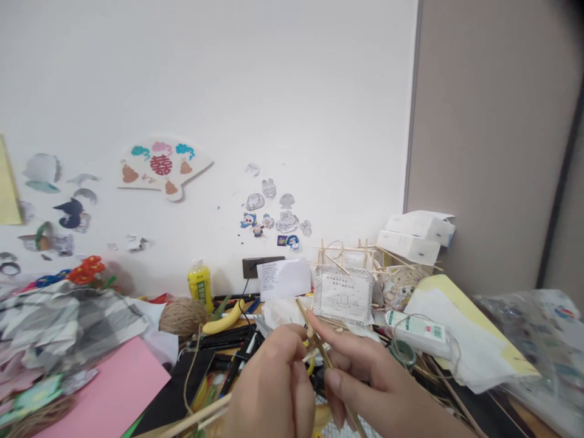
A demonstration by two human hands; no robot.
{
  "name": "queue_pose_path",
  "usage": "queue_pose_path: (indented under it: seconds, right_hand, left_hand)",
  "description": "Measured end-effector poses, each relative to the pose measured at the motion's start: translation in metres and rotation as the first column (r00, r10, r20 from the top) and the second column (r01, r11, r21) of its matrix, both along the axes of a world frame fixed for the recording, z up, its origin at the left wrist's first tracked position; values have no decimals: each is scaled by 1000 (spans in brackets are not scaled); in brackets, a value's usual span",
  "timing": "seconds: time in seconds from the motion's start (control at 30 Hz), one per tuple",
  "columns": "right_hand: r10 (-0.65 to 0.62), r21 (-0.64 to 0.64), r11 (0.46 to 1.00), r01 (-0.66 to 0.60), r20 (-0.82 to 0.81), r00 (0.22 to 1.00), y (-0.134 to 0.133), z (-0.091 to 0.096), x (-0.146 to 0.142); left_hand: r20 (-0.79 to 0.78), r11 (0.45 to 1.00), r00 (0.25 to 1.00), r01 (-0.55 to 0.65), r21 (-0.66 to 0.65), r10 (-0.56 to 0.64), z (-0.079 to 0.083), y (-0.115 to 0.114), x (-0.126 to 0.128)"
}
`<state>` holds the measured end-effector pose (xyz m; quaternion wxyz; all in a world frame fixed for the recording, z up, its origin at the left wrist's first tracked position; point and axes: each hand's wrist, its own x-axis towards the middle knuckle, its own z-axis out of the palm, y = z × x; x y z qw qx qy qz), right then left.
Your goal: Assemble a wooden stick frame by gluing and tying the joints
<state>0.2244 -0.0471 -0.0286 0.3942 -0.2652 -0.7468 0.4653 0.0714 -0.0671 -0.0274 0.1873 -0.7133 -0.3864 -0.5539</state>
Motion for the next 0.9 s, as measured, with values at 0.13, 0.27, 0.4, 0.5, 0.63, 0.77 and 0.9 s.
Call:
queue_pose_path:
  seconds: [0.13,0.27,0.4,0.5,0.63,0.77,0.9]
  right_hand:
    - [0,-13,1000,0,-18,1000,-2,1,-1]
    - [25,-17,1000,-26,-55,998,-2,1,-2]
    - [27,-12,1000,-27,-61,998,-2,1,-2]
    - [19,-26,999,-20,-62,998,-3,2,-3]
    - [38,-50,998,-42,-74,997,-5,3,-3]
    - [40,-54,998,-44,-72,997,-5,2,-3]
    - [22,-51,998,-25,-57,998,-4,2,-3]
  left_hand:
    - [-12,999,1000,14,35,-14,0,1,-1]
    - [-22,999,1000,16,49,-15,0,-1,-2]
    - [-15,1000,1000,7,16,-7,2,-3,-3]
    - [-78,999,996,41,5,-41,5,-3,-5]
    - [-128,999,991,43,4,-42,9,-4,-7]
    - [-130,1000,991,19,5,-18,9,-5,-7]
    - [-128,1000,992,12,-16,-14,9,-5,-7]
